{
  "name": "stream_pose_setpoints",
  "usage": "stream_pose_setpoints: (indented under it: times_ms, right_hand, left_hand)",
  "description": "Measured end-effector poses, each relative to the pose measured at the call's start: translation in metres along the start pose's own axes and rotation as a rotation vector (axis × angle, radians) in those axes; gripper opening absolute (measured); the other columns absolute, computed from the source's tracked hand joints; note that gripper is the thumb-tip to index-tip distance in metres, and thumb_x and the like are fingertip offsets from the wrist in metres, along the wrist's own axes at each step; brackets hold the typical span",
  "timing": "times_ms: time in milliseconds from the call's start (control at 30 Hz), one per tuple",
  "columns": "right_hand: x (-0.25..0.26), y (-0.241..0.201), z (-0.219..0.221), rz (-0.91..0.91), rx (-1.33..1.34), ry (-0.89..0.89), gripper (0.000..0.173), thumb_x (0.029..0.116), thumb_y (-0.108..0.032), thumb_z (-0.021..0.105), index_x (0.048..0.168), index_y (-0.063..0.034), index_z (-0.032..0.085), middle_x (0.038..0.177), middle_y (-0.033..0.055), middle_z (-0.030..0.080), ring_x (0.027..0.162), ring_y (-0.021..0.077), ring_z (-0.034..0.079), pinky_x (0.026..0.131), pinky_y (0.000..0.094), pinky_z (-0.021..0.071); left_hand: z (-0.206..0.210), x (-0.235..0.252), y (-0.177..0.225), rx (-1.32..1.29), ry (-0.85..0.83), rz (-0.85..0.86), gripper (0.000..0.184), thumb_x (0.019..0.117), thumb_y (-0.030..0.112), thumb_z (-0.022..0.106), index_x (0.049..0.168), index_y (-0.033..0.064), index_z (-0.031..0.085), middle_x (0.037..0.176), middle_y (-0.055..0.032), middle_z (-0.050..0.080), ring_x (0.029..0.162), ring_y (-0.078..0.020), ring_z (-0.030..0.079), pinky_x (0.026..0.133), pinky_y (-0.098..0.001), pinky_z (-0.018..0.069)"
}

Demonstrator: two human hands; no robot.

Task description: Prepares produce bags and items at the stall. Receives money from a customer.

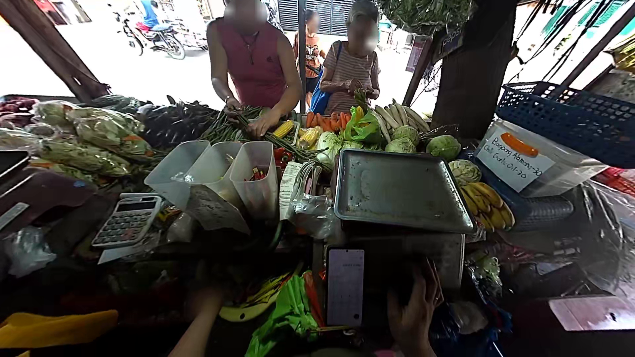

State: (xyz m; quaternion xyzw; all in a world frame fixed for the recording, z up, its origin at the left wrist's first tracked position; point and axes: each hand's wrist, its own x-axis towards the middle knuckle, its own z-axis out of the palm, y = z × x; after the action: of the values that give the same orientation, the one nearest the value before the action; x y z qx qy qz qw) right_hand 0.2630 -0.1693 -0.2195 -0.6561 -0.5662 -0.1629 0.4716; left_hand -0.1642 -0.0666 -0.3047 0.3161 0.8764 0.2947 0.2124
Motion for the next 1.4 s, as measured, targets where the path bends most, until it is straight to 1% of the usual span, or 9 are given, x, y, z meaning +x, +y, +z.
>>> stream_pose_setpoints:
  times_ms: [333, 433, 633, 867, 1000, 1100, 1200, 1300, 1400]
  right_hand:
    - [0.002, -0.001, 0.000, -0.052, 0.041, -0.045, 0.054, 0.0969, -0.041, 0.047, 0.135, -0.0046, 0.059, 0.146, 0.0216, 0.055, 0.147, 0.0329, 0.041, 0.122, 0.0558, 0.0208]
    - [0.001, 0.000, 0.000, -0.070, 0.032, -0.062, 0.055, 0.0975, -0.041, 0.047, 0.137, -0.0052, 0.059, 0.147, 0.0210, 0.055, 0.148, 0.0330, 0.040, 0.123, 0.0578, 0.0189]
    - [0.002, -0.004, 0.000, -0.079, -0.004, -0.050, 0.053, 0.0969, -0.041, 0.046, 0.134, -0.0069, 0.060, 0.146, 0.0213, 0.056, 0.147, 0.0330, 0.041, 0.121, 0.0577, 0.0199]
    - [0.001, -0.004, 0.000, -0.070, -0.015, -0.057, 0.052, 0.0963, -0.041, 0.047, 0.134, -0.0077, 0.061, 0.147, 0.0214, 0.055, 0.147, 0.0341, 0.041, 0.119, 0.0595, 0.0214]
    - [0.001, -0.004, -0.001, -0.072, -0.013, -0.057, 0.051, 0.0981, -0.041, 0.046, 0.133, -0.0080, 0.061, 0.147, 0.0203, 0.055, 0.147, 0.0340, 0.040, 0.120, 0.0594, 0.0214]
    - [0.000, -0.002, 0.001, -0.074, -0.011, -0.056, 0.052, 0.0976, -0.041, 0.046, 0.134, -0.0079, 0.060, 0.147, 0.0202, 0.055, 0.148, 0.0340, 0.040, 0.119, 0.0593, 0.0217]
    - [0.001, -0.003, 0.001, -0.071, -0.005, -0.053, 0.051, 0.0973, -0.040, 0.047, 0.134, -0.0075, 0.061, 0.146, 0.0205, 0.056, 0.147, 0.0344, 0.040, 0.119, 0.0593, 0.0220]
    - [0.001, -0.002, 0.001, -0.077, -0.004, -0.050, 0.050, 0.0974, -0.040, 0.047, 0.133, -0.0083, 0.061, 0.146, 0.0203, 0.056, 0.147, 0.0336, 0.040, 0.119, 0.0589, 0.0219]
    - [0.001, -0.003, 0.000, -0.074, -0.007, -0.060, 0.050, 0.0970, -0.041, 0.047, 0.133, -0.0092, 0.061, 0.147, 0.0204, 0.055, 0.148, 0.0332, 0.039, 0.119, 0.0580, 0.0215]
  left_hand:
    - [-0.011, -0.023, 0.017, 0.090, 0.002, 0.024, 0.058, 0.1128, 0.035, 0.035, 0.152, -0.0085, 0.037, 0.141, -0.0365, 0.054, 0.131, -0.0489, 0.057, 0.109, -0.0601, 0.0440]
    - [0.000, -0.008, 0.003, 0.120, 0.048, 0.014, 0.057, 0.1121, 0.036, 0.034, 0.149, -0.0059, 0.042, 0.136, -0.0339, 0.059, 0.127, -0.0472, 0.060, 0.106, -0.0598, 0.0476]
    - [-0.020, -0.039, 0.037, 0.058, 0.001, -0.082, 0.053, 0.1146, 0.029, 0.029, 0.152, -0.0065, 0.039, 0.143, -0.0334, 0.054, 0.134, -0.0449, 0.055, 0.112, -0.0564, 0.0420]
    - [0.012, 0.008, -0.010, 0.048, 0.082, -0.022, 0.057, 0.1123, 0.039, 0.031, 0.148, -0.0026, 0.046, 0.136, -0.0325, 0.060, 0.127, -0.0463, 0.060, 0.107, -0.0606, 0.0466]
    - [0.000, 0.002, -0.002, 0.096, -0.004, -0.041, 0.054, 0.1129, 0.035, 0.028, 0.149, -0.0025, 0.042, 0.135, -0.0343, 0.059, 0.126, -0.0494, 0.059, 0.103, -0.0647, 0.0469]
    - [0.025, 0.025, -0.028, 0.111, 0.112, 0.059, 0.058, 0.1121, 0.038, 0.028, 0.145, -0.0059, 0.047, 0.129, -0.0359, 0.062, 0.120, -0.0506, 0.063, 0.101, -0.0651, 0.0490]
    - [0.012, 0.008, -0.011, 0.067, 0.073, 0.032, 0.058, 0.1130, 0.036, 0.029, 0.146, -0.0080, 0.045, 0.131, -0.0365, 0.060, 0.125, -0.0501, 0.060, 0.105, -0.0640, 0.0458]
    - [0.021, 0.016, -0.022, 0.060, 0.137, 0.046, 0.057, 0.1115, 0.037, 0.031, 0.144, -0.0067, 0.048, 0.127, -0.0370, 0.063, 0.120, -0.0517, 0.063, 0.100, -0.0661, 0.0485]
    - [0.000, -0.002, 0.001, 0.081, 0.000, -0.030, 0.055, 0.1134, 0.035, 0.027, 0.151, -0.0035, 0.040, 0.138, -0.0344, 0.057, 0.129, -0.0493, 0.057, 0.107, -0.0635, 0.0445]
